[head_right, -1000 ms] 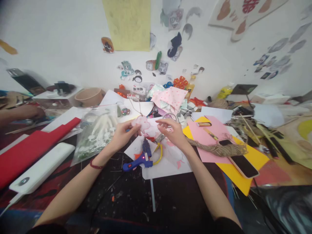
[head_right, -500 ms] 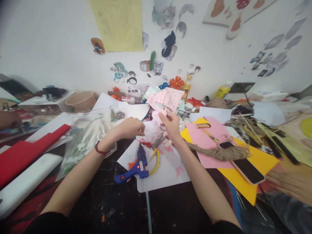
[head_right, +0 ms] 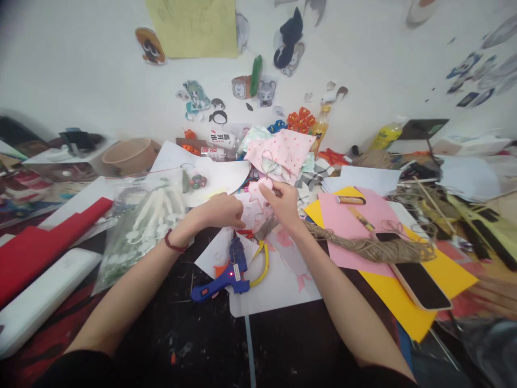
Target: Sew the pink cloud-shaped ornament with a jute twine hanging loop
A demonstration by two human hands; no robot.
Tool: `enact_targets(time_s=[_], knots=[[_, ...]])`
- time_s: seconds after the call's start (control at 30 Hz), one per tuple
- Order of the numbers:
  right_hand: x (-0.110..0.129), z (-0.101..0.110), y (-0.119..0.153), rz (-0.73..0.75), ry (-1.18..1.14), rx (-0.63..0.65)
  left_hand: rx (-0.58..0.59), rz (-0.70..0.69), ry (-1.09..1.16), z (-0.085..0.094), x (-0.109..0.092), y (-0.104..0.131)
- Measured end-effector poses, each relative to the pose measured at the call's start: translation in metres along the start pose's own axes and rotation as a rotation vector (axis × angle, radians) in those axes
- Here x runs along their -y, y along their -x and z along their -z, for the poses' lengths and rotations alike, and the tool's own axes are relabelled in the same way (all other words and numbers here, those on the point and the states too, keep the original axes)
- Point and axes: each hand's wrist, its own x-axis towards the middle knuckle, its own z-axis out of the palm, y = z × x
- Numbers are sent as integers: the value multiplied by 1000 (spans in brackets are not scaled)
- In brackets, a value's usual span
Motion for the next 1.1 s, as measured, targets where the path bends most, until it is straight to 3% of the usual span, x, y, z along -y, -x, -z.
enact_targets(time_s=[0.33, 0.53, 0.6, 0.9, 1.0, 1.1], knots=[[10, -7, 3, -84, -221, -60, -241, 40, 336, 19, 34, 6], [19, -13, 5, -117, -397, -65, -495, -102, 1079, 21, 40, 9], [21, -15, 7, -123, -429, -59, -543, -171, 1224, 22, 37, 8], [19, -17, 8, -116, -468, -32, -733, -260, 1410, 30, 31, 11], [35, -16, 4, -65, -491, -39, -757, -264, 1442, 33, 29, 16], [68, -13, -5, 4, -520, -32, -780, -290, 1433, 44, 21, 26]])
